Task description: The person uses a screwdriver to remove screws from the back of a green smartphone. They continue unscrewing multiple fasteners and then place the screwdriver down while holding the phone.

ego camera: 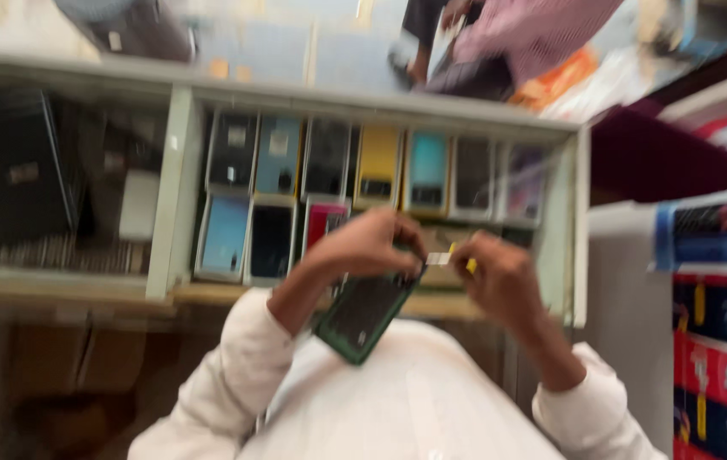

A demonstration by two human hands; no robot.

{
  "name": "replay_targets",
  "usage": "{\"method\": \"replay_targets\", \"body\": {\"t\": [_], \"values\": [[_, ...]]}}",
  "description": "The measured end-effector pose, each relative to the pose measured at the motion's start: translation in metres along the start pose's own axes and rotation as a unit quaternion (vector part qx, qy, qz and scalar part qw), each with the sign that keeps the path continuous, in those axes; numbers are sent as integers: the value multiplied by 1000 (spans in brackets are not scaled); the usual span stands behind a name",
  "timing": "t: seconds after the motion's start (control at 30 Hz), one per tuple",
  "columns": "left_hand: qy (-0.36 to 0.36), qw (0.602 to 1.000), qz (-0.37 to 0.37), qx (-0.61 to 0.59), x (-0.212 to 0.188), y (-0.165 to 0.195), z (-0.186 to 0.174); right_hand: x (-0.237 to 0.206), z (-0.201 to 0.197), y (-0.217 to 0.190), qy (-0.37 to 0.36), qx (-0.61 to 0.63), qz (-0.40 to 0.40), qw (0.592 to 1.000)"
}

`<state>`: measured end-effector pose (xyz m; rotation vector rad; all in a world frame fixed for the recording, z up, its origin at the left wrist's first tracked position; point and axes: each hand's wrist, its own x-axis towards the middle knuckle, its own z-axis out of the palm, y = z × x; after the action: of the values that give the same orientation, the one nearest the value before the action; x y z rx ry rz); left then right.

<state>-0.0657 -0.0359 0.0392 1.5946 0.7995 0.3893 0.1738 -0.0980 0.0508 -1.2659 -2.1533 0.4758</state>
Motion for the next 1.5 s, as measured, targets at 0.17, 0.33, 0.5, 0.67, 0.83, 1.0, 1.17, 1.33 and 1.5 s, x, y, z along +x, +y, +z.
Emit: {"method": "replay_targets", "body": {"t": [0.17,0.33,0.5,0.67,0.83,1.0,1.17,1.33,1.5], "values": [[3,997,-51,-53,-8,0,-11,-2,13,-18,39,61,111,991],[6,994,-30,-106,-12,-7,-17,1,26,-32,88,91,149,981],[-25,970,-45,-236,-3,-20,-13,5,25,-35,96,60,171,979],[-47,960,-28,-275,4,-29,-10,6,13,-26,-31,71,158,984],[-44,956,-34,-287,7,-31,-10,5,7,-17,-81,145,214,963],[-17,953,-66,-297,7,-33,-7,-3,14,-14,-28,113,191,975],[13,951,-62,-301,4,-35,-5,-8,18,-6,-37,179,196,964],[32,963,-53,-261,-1,-34,-4,-10,25,-5,-66,210,237,946],[48,965,-68,-249,-4,-28,-3,-13,26,-7,-36,94,213,972]]}}
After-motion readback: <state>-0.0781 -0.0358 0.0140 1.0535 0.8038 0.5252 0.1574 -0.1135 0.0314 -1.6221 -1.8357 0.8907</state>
